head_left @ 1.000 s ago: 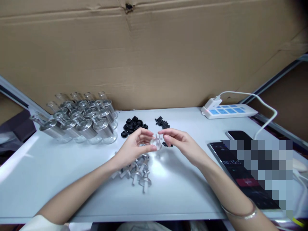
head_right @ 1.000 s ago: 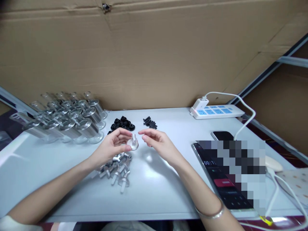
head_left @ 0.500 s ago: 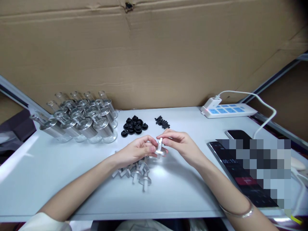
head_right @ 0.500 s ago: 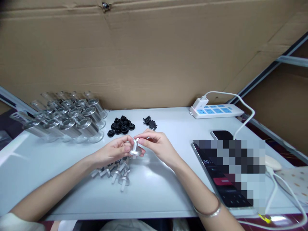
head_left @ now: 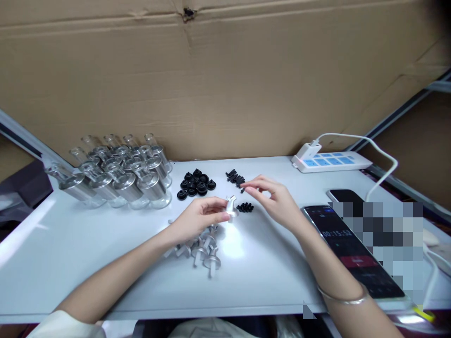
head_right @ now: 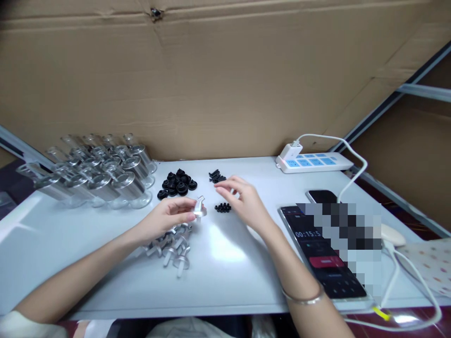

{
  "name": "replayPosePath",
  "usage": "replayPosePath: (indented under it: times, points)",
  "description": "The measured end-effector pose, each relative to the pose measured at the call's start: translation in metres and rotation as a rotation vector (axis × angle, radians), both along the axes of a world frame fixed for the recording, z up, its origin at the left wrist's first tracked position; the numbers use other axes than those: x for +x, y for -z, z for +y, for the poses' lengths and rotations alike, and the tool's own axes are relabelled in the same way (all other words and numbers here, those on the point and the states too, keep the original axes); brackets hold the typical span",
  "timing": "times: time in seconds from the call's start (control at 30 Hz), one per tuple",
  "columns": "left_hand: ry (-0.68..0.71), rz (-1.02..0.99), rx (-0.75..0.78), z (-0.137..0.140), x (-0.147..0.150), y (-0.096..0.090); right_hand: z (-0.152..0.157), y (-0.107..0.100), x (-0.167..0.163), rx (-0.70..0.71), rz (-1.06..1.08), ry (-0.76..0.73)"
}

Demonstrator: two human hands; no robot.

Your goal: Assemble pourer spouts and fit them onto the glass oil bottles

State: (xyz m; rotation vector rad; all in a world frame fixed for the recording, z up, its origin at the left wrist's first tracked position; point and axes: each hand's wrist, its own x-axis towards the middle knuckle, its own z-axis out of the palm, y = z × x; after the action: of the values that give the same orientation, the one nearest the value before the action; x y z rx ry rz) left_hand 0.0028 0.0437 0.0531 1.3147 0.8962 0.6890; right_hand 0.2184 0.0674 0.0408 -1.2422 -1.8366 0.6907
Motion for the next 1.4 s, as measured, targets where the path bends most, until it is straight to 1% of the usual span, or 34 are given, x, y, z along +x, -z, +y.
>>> replayPosePath:
  times: [0.07, 0.1, 0.17, 0.23, 0.33, 0.43, 0.7, 1.0, 1.07, 1.13, 1.23, 1.3, 1.4]
  points:
    - [0.007, 0.004, -0.001, 0.001, -0.002, -0.001, 0.009, 0.004, 0.016, 0.064, -0.188, 0.067]
    - [0.009, 0.004, 0.003, 0.001, -0.003, -0.001, 0.013, 0.007, 0.023, 0.063, -0.274, 0.052]
    - [0.008, 0.006, 0.012, 0.002, -0.004, -0.001, 0.018, 0.013, 0.034, 0.0, -0.399, 0.0]
    - [0.008, 0.01, 0.013, 0.002, -0.004, -0.002, 0.02, 0.017, 0.04, -0.102, -0.459, -0.057]
    - [0.006, 0.011, -0.002, 0.002, -0.004, -0.002, 0.018, 0.018, 0.042, -0.223, -0.487, -0.11]
    - [0.0, 0.004, -0.009, 0.002, -0.004, -0.002, 0.017, 0.016, 0.04, -0.272, -0.505, -0.135]
    - [-0.006, -0.008, -0.011, 0.002, -0.005, -0.005, 0.016, 0.016, 0.036, -0.217, -0.471, -0.185]
    - [-0.02, -0.019, -0.01, 0.003, -0.007, -0.003, 0.016, 0.018, 0.032, -0.237, -0.486, -0.153]
    - [-0.018, -0.018, -0.008, 0.002, -0.007, -0.002, 0.015, 0.015, 0.033, -0.238, -0.459, -0.147]
    - [-0.014, -0.018, -0.003, 0.002, -0.007, -0.002, 0.013, 0.01, 0.034, -0.233, -0.369, -0.12]
    - [0.005, -0.021, -0.001, 0.002, -0.006, -0.001, 0.008, -0.001, 0.031, -0.212, -0.079, -0.084]
    - [0.021, -0.021, -0.001, 0.002, -0.006, -0.001, 0.004, -0.006, 0.025, -0.194, 0.131, -0.098]
    - [0.036, -0.018, -0.003, 0.003, -0.007, -0.001, -0.002, -0.01, 0.013, -0.132, 0.313, -0.118]
